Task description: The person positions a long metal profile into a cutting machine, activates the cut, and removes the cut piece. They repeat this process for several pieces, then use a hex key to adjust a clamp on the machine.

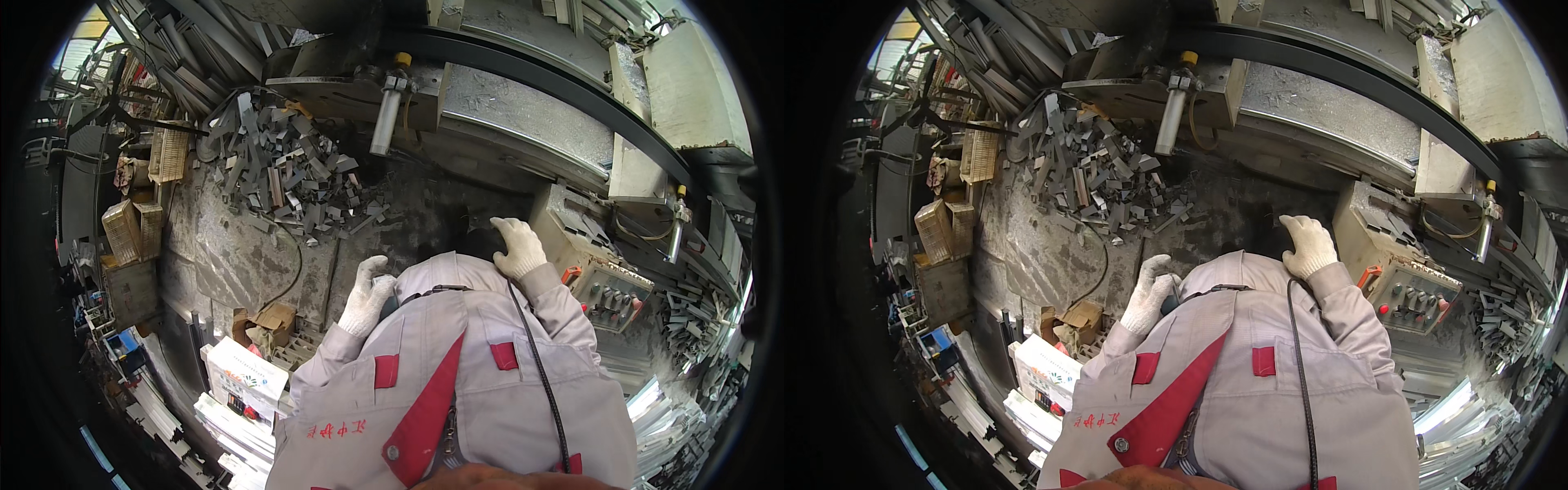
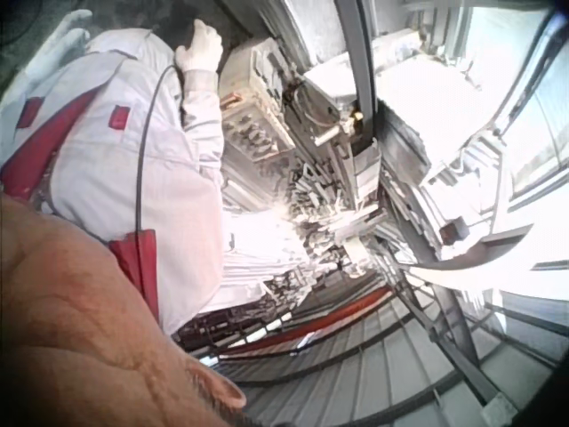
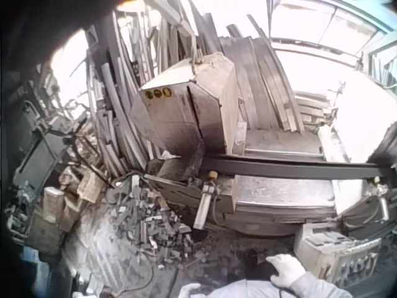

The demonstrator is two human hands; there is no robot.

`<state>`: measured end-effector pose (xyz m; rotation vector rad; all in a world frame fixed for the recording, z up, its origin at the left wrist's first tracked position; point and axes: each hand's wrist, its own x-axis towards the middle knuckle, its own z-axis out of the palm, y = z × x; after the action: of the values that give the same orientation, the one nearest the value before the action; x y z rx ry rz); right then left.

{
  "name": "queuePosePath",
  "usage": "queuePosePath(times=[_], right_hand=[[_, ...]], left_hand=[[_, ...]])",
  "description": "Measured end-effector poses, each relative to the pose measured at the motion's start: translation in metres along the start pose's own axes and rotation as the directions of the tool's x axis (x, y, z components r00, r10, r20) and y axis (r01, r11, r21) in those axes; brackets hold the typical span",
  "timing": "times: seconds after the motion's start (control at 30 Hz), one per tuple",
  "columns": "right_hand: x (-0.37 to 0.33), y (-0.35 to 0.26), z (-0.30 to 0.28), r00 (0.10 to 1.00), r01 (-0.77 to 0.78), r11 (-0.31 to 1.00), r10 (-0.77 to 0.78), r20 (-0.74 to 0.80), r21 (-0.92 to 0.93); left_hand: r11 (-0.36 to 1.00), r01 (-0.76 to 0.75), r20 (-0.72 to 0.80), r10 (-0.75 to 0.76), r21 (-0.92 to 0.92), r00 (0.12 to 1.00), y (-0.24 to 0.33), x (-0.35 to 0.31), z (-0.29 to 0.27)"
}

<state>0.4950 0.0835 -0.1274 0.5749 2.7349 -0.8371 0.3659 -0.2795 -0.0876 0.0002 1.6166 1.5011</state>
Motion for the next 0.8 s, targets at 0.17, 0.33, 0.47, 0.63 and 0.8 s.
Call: queuePosePath(times=[0.17, 0.33, 0.47, 0.63, 0.8], right_hand=[[0.037, -0.013, -0.002, 0.992, 0.079, 0.996, -0.074, 0.102, -0.048], [0.096, -0.023, 0.010, 0.940, 0.227, 0.969, -0.192, 0.281, -0.095], [0.142, -0.036, 0.033, 0.858, 0.362, 0.922, -0.273, 0.435, -0.135], [0.170, -0.054, 0.067, 0.760, 0.446, 0.887, -0.307, 0.573, -0.118], [0.180, -0.078, 0.086, 0.734, 0.426, 0.900, -0.287, 0.616, -0.088]], left_hand=[[0.902, -0.023, -0.160, -0.052, -0.431, 0.986, -0.014, -0.004, -0.002], [0.800, -0.039, -0.246, -0.137, -0.599, 0.959, -0.009, -0.016, -0.014], [0.675, -0.113, -0.332, -0.205, -0.729, 0.921, -0.014, -0.023, -0.018], [0.526, -0.257, -0.424, -0.224, -0.811, 0.878, -0.032, -0.038, -0.024], [0.513, -0.267, -0.453, -0.279, -0.816, 0.847, -0.052, -0.038, -0.051]])
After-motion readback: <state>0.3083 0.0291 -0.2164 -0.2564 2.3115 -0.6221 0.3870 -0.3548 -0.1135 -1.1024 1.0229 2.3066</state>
